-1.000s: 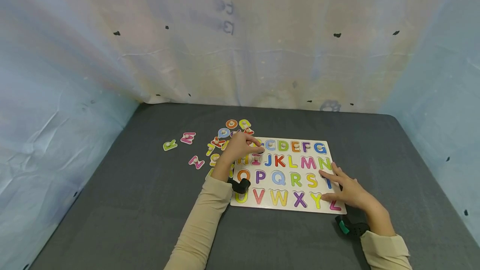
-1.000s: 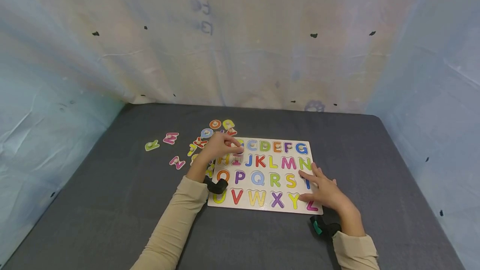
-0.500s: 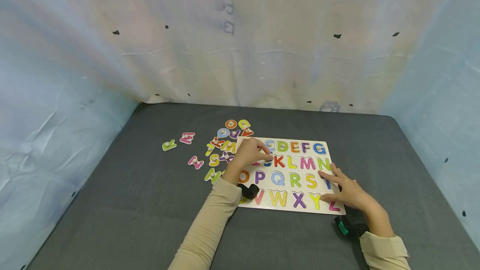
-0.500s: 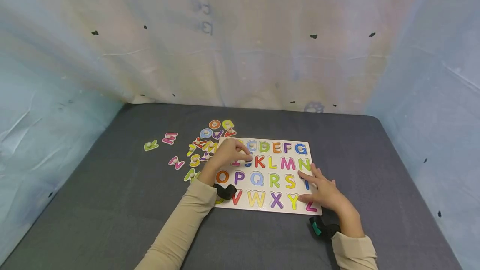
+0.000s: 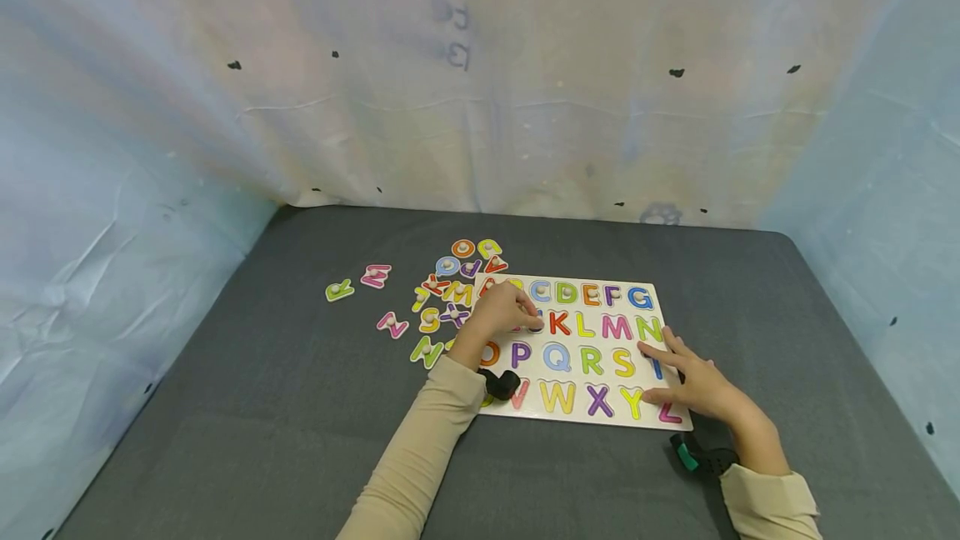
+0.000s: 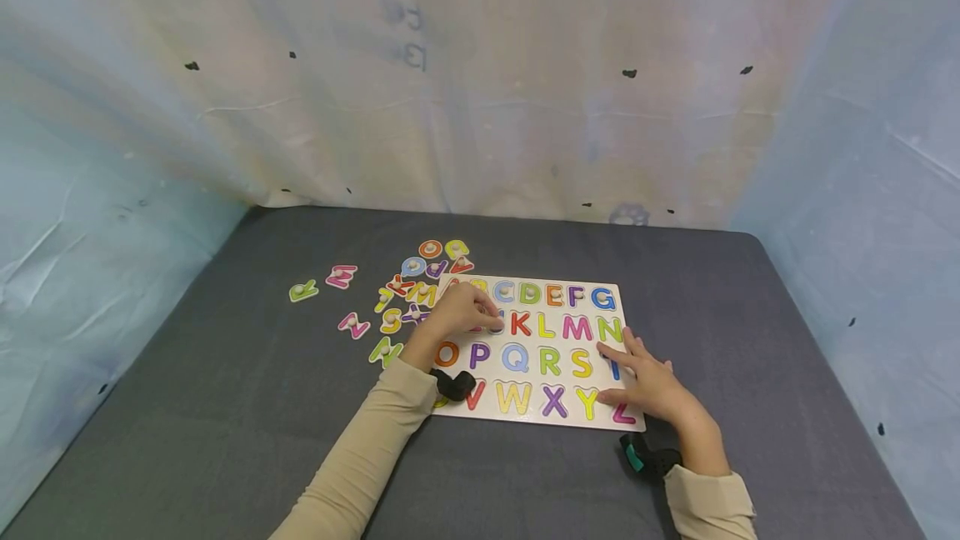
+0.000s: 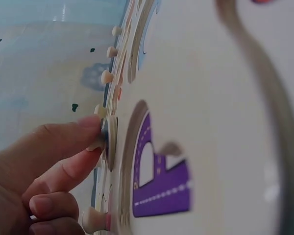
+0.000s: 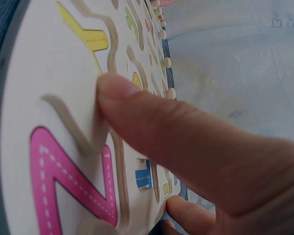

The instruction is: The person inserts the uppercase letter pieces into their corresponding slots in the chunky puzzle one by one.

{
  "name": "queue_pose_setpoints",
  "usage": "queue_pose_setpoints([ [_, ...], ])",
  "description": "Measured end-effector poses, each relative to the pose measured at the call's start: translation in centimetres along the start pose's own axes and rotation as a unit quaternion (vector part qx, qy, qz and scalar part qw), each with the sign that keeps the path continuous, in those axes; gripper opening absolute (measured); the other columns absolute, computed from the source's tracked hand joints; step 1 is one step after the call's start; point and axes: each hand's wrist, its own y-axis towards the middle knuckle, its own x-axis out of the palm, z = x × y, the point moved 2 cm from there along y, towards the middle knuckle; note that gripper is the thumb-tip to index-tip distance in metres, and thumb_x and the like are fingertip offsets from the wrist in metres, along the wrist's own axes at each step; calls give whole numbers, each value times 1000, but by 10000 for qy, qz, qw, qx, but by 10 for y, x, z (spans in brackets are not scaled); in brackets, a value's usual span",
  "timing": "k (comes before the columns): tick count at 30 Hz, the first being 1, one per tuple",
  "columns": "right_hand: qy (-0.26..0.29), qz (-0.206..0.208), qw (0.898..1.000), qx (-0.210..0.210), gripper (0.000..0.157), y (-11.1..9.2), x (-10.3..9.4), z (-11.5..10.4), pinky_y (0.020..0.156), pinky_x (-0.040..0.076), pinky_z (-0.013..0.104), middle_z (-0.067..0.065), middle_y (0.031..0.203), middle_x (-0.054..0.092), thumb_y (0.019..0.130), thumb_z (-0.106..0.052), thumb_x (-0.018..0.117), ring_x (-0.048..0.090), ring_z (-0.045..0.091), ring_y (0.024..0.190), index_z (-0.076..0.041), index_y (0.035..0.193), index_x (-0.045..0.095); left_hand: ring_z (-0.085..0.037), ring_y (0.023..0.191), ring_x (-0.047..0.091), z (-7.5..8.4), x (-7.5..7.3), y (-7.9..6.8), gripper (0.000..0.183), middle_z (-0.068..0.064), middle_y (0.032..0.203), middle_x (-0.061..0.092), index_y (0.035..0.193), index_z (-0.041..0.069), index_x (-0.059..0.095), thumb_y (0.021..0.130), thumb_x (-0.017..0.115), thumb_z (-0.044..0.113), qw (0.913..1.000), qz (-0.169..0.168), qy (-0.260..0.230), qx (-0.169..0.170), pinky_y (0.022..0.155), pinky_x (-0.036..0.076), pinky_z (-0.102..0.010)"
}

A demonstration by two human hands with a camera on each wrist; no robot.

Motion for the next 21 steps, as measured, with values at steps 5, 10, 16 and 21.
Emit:
queue_pose_setpoints([
  [5, 54, -8, 10000, 6, 84, 0, 1, 0, 99, 4, 82, 35, 155, 9, 75, -34, 79, 10, 62, 139, -3, 144, 42, -11, 68, 47, 0, -1, -1, 14, -3, 93, 69, 79, 15, 76, 79, 79, 28, 10000, -4, 94, -20, 60, 33, -22],
  [10, 18, -11, 10000, -3, 83, 1, 1, 0, 99, 4, 82, 35, 155, 10, 76, -32, 79, 10, 62, 139, -3, 144, 41, -11, 68, 48, 0, -2, -2, 13, -2, 93, 71, 79, 16, 77, 79, 79, 29, 9998, 35, 187, -69, 60, 33, -22],
  [16, -20, -2, 10000, -15, 81, 0, 1, 0, 99, 6, 82, 36, 155, 11, 77, -30, 79, 11, 62, 139, -3, 144, 42, -11, 69, 47, 1, -3, -3, 13, -2, 95, 71, 80, 16, 77, 79, 79, 29, 9998, 6, 183, -71, 59, 33, -22],
  [21, -6, -4, 10000, -2, 81, 0, 1, 0, 99, 5, 82, 35, 155, 10, 77, -30, 79, 11, 61, 139, -3, 144, 42, -11, 65, 45, -1, -8, -3, 14, -5, 91, 71, 82, 15, 78, 80, 79, 28, 10000, 25, -52, 38, 57, 32, -21],
])
